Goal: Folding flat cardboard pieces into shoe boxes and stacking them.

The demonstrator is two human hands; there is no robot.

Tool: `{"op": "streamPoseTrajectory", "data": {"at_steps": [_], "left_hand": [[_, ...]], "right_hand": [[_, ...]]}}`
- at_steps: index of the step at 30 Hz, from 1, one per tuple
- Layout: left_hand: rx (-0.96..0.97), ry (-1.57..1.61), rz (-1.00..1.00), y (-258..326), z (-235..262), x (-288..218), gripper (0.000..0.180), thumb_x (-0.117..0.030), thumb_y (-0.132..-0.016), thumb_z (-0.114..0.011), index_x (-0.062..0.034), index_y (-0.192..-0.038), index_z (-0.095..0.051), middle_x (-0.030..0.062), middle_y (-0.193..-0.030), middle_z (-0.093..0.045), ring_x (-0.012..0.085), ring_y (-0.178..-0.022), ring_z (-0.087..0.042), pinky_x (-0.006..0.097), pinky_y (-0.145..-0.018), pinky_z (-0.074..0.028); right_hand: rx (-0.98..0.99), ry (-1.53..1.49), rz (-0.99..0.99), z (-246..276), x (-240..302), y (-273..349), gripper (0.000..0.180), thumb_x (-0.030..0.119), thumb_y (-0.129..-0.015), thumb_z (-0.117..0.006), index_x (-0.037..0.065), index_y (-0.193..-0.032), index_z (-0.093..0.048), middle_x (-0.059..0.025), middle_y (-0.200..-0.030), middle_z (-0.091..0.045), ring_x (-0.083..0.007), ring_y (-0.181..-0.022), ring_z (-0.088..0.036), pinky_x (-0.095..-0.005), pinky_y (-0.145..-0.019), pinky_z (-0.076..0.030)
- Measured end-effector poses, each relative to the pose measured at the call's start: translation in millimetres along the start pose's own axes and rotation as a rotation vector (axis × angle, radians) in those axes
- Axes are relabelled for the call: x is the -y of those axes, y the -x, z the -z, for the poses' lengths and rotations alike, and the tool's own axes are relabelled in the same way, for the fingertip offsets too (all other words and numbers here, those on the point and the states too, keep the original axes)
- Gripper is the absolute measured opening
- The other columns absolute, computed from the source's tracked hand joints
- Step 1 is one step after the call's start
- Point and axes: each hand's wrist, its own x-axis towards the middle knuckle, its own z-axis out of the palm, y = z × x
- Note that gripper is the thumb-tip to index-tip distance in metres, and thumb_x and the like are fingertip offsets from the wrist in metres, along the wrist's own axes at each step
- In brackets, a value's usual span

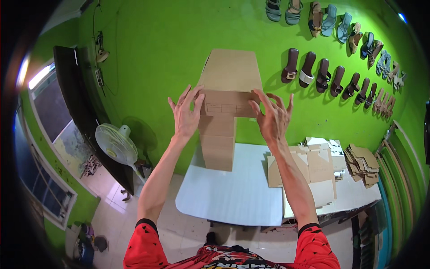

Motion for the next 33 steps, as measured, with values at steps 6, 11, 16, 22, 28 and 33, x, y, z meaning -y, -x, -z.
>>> {"op": "streamPoseTrajectory", "data": {"at_steps": [6, 11, 16, 22, 28, 33], "left_hand": [[0.024, 0.072, 0.017, -69.2, -22.0, 91.0, 0.038, -0.045, -0.107, -0.057, -0.0277, -0.139, -0.066, 0.0096, -0.137, -0.069, 0.0327, -0.144, -0.051, 0.073, -0.123, -0.006], [0.134, 0.147, 0.04, -98.9, -59.4, 144.7, 0.043, -0.048, -0.106, -0.057, -0.026, -0.143, -0.063, 0.0113, -0.141, -0.067, 0.0334, -0.143, -0.052, 0.072, -0.123, -0.011], [0.295, 0.491, 0.111, -80.5, -79.0, 180.0, 0.069, -0.052, -0.104, -0.059, -0.02, -0.162, -0.039, 0.0166, -0.162, -0.045, 0.035, -0.152, -0.04, 0.06, -0.128, -0.014], [0.411, 0.633, 0.251, -58.1, -103.3, 192.8, 0.101, -0.04, -0.102, -0.067, -0.0086, -0.168, 0.003, 0.0172, -0.176, -0.002, 0.0313, -0.162, -0.01, 0.045, -0.131, -0.016], [0.329, 0.681, 0.024, -42.4, -103.6, 188.9, 0.103, -0.017, -0.097, -0.073, -0.0034, -0.168, 0.001, 0.0179, -0.176, -0.007, 0.0279, -0.162, -0.01, 0.042, -0.131, -0.015], [0.348, 0.784, 0.133, -32.1, -115.5, 183.5, 0.096, -0.024, -0.099, -0.073, 0.0003, -0.167, -0.008, 0.0192, -0.174, -0.017, 0.0258, -0.159, -0.021, 0.039, -0.129, -0.018]], "right_hand": [[0.054, 0.03, -0.03, -100.4, 15.6, -34.7, 0.039, 0.036, -0.097, -0.074, 0.028, -0.134, -0.066, -0.0056, -0.083, -0.078, -0.0239, -0.111, -0.07, -0.0632, -0.123, -0.022], [0.095, 0.075, -0.073, -166.9, -2.0, -32.3, 0.042, 0.036, -0.098, -0.072, 0.026, -0.138, -0.063, -0.0067, -0.082, -0.077, -0.0268, -0.103, -0.071, -0.0637, -0.118, -0.029], [0.324, -0.085, -0.307, -182.1, 21.8, -18.9, 0.05, 0.029, -0.099, -0.07, 0.025, -0.147, -0.056, -0.0125, -0.095, -0.075, -0.0347, -0.085, -0.072, -0.0501, -0.076, -0.055], [0.267, -0.136, -0.326, -190.5, 17.7, -16.5, 0.05, 0.021, -0.099, -0.069, 0.024, -0.148, -0.055, -0.0152, -0.105, -0.074, -0.0411, -0.078, -0.07, -0.0504, -0.064, -0.053], [0.332, -0.145, -0.373, -171.9, 17.8, -19.5, 0.055, 0.02, -0.098, -0.072, 0.021, -0.151, -0.055, -0.0148, -0.127, -0.073, -0.029, -0.082, -0.075, -0.0392, -0.067, -0.056], [0.216, -0.22, -0.291, -183.6, 5.9, -1.2, 0.071, 0.02, -0.098, -0.073, 0.021, -0.161, -0.041, -0.0158, -0.133, -0.068, -0.0315, -0.088, -0.071, -0.0429, -0.071, -0.056]]}}
